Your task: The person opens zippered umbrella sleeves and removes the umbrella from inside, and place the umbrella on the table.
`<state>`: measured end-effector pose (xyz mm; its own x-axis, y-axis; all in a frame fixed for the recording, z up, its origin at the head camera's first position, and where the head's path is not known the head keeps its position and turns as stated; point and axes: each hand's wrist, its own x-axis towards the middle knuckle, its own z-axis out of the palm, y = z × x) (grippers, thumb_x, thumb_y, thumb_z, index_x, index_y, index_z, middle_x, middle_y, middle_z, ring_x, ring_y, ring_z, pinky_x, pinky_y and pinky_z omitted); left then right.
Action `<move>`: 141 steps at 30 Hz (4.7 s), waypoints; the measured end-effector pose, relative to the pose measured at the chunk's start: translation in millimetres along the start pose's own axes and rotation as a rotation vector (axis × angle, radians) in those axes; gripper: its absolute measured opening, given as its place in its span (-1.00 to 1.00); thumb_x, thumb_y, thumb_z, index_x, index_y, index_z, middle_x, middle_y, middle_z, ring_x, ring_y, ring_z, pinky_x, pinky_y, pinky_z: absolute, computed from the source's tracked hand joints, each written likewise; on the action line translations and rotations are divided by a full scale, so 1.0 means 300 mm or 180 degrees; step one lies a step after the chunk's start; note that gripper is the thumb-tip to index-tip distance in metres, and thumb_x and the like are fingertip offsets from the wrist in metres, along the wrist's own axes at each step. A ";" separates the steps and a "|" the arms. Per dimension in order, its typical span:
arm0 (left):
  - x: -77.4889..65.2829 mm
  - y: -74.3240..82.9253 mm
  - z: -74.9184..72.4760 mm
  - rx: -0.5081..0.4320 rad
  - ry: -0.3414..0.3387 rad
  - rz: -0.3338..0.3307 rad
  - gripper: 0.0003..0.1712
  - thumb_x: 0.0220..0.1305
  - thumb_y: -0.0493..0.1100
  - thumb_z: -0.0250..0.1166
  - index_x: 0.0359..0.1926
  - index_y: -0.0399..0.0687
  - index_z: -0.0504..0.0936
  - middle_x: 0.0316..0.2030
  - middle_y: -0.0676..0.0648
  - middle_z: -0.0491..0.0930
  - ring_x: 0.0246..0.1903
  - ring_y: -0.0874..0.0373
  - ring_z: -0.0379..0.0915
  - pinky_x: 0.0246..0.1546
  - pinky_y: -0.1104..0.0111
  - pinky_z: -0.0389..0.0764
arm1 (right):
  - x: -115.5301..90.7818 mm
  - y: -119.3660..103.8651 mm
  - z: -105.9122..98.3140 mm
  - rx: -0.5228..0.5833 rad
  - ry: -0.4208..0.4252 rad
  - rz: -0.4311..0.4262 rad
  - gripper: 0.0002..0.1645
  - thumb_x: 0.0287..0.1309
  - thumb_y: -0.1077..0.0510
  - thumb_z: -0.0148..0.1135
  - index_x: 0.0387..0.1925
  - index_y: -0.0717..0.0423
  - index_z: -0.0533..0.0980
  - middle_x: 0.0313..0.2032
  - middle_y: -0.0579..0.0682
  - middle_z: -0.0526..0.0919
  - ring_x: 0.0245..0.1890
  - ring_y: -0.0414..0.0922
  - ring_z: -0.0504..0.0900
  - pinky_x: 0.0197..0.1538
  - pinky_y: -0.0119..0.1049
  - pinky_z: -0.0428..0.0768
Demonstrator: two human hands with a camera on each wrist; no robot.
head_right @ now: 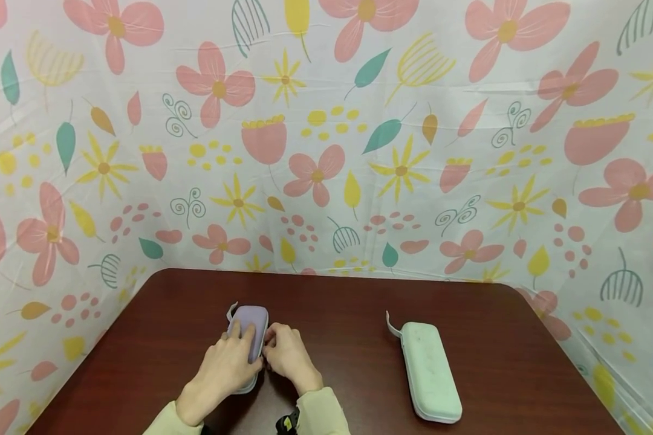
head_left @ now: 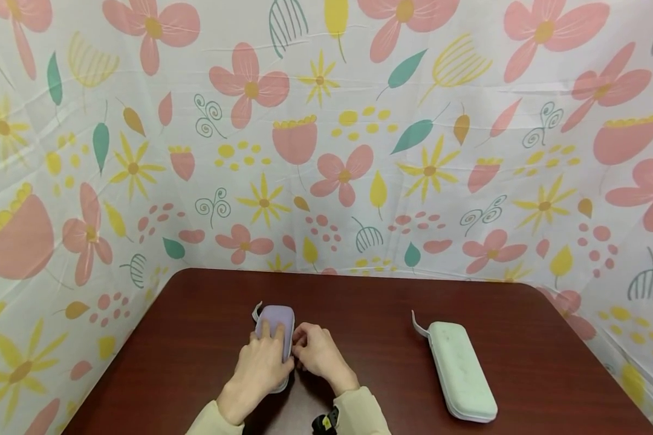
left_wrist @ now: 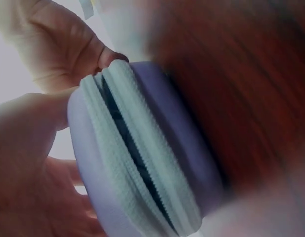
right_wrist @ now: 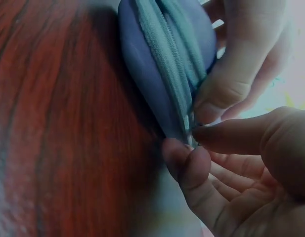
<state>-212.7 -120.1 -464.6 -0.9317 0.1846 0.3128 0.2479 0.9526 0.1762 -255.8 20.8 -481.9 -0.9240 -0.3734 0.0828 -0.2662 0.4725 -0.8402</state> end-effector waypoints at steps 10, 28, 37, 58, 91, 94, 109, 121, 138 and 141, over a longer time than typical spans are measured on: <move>0.014 -0.018 -0.013 -0.0216 0.0043 -0.0043 -0.30 -0.03 -0.09 0.31 0.15 -0.38 0.50 0.06 -0.55 0.42 -0.27 -0.38 0.54 -0.55 0.01 0.56 | 0.003 -0.001 0.008 0.0002 -0.0007 0.0094 -0.95 0.16 0.40 0.20 -0.31 0.26 0.53 -0.66 -0.09 0.55 -0.80 -0.16 0.52 -0.70 -0.28 0.47; 0.029 -0.054 -0.131 -0.0510 -0.0077 -0.0221 -0.59 0.09 -0.15 0.28 -0.10 -0.36 0.56 -0.27 -0.28 0.57 -0.47 -0.18 0.56 -0.53 0.03 0.53 | 0.001 0.011 0.016 -0.0008 0.0032 0.0141 -0.92 0.13 0.35 0.31 -0.39 0.22 0.54 -0.66 0.00 0.59 -0.84 -0.16 0.51 -0.72 -0.28 0.47; 0.038 -0.091 -0.156 -0.0489 0.0069 -0.0172 -0.72 0.02 -0.21 0.32 -0.23 -0.28 0.57 -0.48 -0.13 0.56 -0.54 -0.10 0.54 -0.56 0.05 0.49 | 0.001 0.013 0.017 0.0002 0.0066 0.0078 -0.91 0.11 0.37 0.30 -0.41 0.21 0.53 -0.67 -0.01 0.60 -0.85 -0.22 0.48 -0.72 -0.30 0.47; 0.049 -0.176 -0.181 -0.0591 0.0212 -0.0384 -0.86 0.20 -0.29 0.23 -0.50 -0.19 0.57 -0.69 -0.07 0.45 -0.68 0.06 0.37 -0.64 0.19 0.40 | -0.003 0.008 0.012 0.0035 0.0052 0.0025 -0.96 0.12 0.39 0.27 -0.40 0.27 0.55 -0.67 0.03 0.60 -0.84 -0.22 0.49 -0.72 -0.33 0.47; 0.037 -0.367 -0.155 -0.0587 -0.0339 -0.0717 -0.55 0.29 -0.38 0.00 -0.76 -0.07 0.27 -0.77 -0.04 0.22 -0.77 0.14 0.13 -0.71 0.33 0.25 | -0.001 0.007 0.012 0.0068 -0.0003 0.0111 -0.94 0.15 0.37 0.29 -0.39 0.23 0.54 -0.64 0.05 0.60 -0.82 -0.16 0.52 -0.67 -0.27 0.51; 0.035 -0.378 -0.147 -0.0598 -0.0339 -0.0708 -0.55 0.27 -0.39 0.00 -0.77 -0.07 0.27 -0.78 -0.03 0.22 -0.77 0.14 0.15 -0.70 0.33 0.26 | -0.002 0.007 0.011 0.0058 -0.0001 0.0117 -0.94 0.15 0.37 0.29 -0.38 0.24 0.54 -0.64 0.06 0.60 -0.82 -0.16 0.51 -0.67 -0.26 0.51; 0.028 -0.410 -0.127 -0.0639 -0.0429 -0.0765 -0.52 0.23 -0.38 0.04 -0.80 -0.02 0.21 -0.79 0.03 0.17 -0.75 0.16 0.11 -0.67 0.34 0.23 | -0.003 0.010 0.010 0.0093 0.0005 0.0104 -0.93 0.15 0.36 0.30 -0.38 0.23 0.54 -0.64 0.06 0.61 -0.82 -0.17 0.51 -0.68 -0.27 0.51; 0.026 -0.413 -0.124 -0.0670 -0.0499 -0.0830 -0.53 0.23 -0.38 0.02 -0.80 -0.01 0.20 -0.79 0.03 0.16 -0.75 0.16 0.10 -0.67 0.34 0.21 | -0.002 0.006 0.009 0.0099 0.0005 0.0129 -0.93 0.14 0.36 0.31 -0.37 0.25 0.54 -0.62 0.05 0.61 -0.81 -0.15 0.52 -0.67 -0.26 0.52; 0.022 -0.414 -0.136 -0.0712 -0.0589 -0.0889 -0.50 0.27 -0.35 0.03 -0.78 0.02 0.16 -0.76 0.05 0.06 -0.73 0.17 0.03 -0.67 0.35 0.18 | 0.007 -0.046 -0.004 0.0300 0.0444 0.0212 -0.79 0.13 0.29 0.25 -0.19 0.30 0.62 -0.50 0.02 0.65 -0.61 -0.04 0.64 -0.62 -0.27 0.53; 0.023 -0.417 -0.133 -0.0706 -0.0596 -0.0910 -0.51 0.28 -0.35 0.01 -0.78 0.01 0.16 -0.75 0.05 0.06 -0.72 0.17 0.03 -0.67 0.34 0.18 | 0.004 -0.058 0.004 0.0169 0.0468 0.0153 -0.72 0.11 0.27 0.25 -0.11 0.29 0.62 -0.46 -0.07 0.64 -0.61 -0.15 0.60 -0.57 -0.28 0.52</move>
<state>-239.6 -247.5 -447.2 -0.9985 -0.0198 0.0504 0.0041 0.9005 0.4348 -252.1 11.2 -467.9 -0.9665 -0.2287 0.1161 -0.2095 0.4427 -0.8719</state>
